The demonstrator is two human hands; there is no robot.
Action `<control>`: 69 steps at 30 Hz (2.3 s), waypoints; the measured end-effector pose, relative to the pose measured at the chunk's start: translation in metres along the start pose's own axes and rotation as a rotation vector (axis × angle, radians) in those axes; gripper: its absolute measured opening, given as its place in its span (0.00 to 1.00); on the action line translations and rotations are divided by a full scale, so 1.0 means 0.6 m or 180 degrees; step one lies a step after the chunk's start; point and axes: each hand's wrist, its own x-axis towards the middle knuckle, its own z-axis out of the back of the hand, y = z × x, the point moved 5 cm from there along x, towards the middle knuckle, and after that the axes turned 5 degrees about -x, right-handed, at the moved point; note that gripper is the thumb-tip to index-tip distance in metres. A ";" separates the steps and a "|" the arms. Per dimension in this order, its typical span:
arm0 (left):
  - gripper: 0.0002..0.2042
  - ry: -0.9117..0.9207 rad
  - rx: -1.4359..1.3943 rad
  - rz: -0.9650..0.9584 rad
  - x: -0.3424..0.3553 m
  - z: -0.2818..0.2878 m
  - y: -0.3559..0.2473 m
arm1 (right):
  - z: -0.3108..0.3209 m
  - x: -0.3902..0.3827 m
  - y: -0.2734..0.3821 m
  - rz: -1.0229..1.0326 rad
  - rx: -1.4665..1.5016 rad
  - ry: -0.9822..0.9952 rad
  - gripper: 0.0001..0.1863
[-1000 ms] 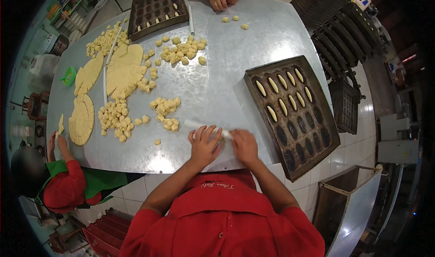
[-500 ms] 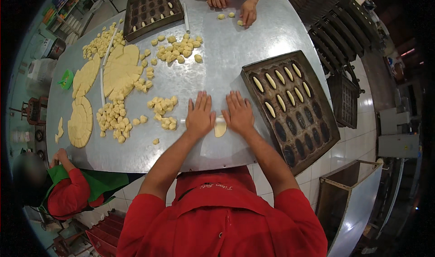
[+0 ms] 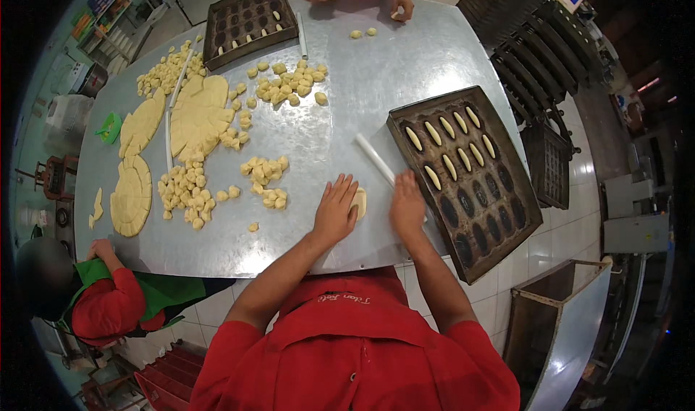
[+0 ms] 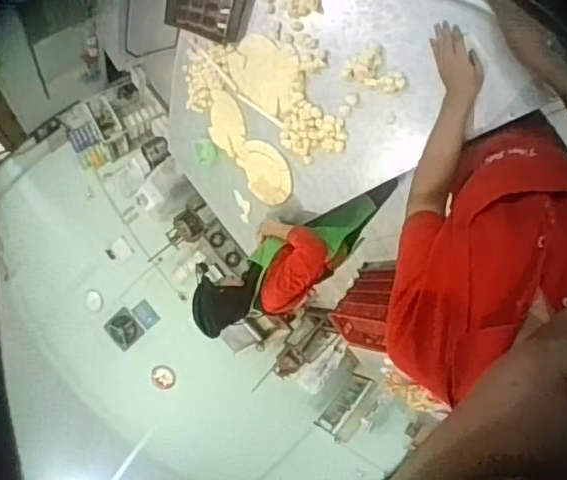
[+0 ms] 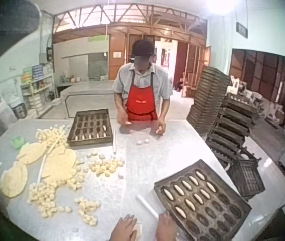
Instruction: The person stacks a tray of shaped dough onto a rack, takes an empty tray, and shapes dough pieces by hand and with a roller before placing them onto the tray. The person then stacks the filled tray onto the rack and picks up another empty tray.
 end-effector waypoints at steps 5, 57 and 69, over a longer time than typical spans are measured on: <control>0.29 0.0063 0.0614 -0.0078 -0.011 -0.016 0.016 | -0.015 -0.028 0.100 0.1012 0.0628 0.0119 0.30; 0.11 -0.0711 -0.0251 0.1080 -0.182 0.114 0.058 | 0.162 -0.029 -0.168 -0.0786 0.1383 -0.0491 0.09; 0.08 -0.1399 -0.0781 0.1469 -0.177 0.127 -0.008 | 0.171 -0.067 -0.145 -0.0286 0.0533 -0.0822 0.16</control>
